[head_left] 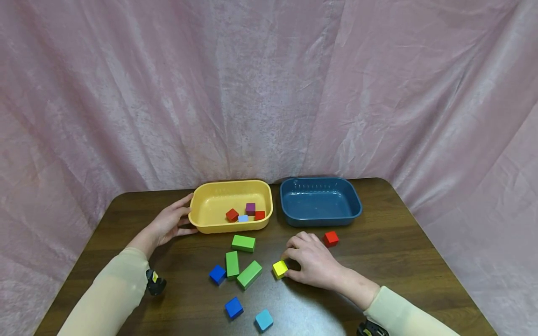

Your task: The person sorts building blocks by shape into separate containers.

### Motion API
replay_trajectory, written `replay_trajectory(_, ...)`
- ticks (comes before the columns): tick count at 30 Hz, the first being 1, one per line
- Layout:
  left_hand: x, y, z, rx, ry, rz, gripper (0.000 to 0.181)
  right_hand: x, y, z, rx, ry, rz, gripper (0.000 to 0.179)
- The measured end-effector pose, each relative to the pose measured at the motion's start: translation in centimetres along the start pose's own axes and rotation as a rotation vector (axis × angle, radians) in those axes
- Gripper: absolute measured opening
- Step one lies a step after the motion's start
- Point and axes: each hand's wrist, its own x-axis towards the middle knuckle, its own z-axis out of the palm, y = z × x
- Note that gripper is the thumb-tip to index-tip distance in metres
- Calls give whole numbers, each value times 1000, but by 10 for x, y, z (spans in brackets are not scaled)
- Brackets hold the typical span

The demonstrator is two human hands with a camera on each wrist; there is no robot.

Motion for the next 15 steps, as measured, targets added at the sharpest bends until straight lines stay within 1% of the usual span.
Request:
replay_trajectory(10,3,-2,-2,6,10,3,63,1,1,2,-22,5,-19,28)
replay_trajectory(15,3,-4,-2,10,11,3,64,1,1,3,-16,-19,-12,27)
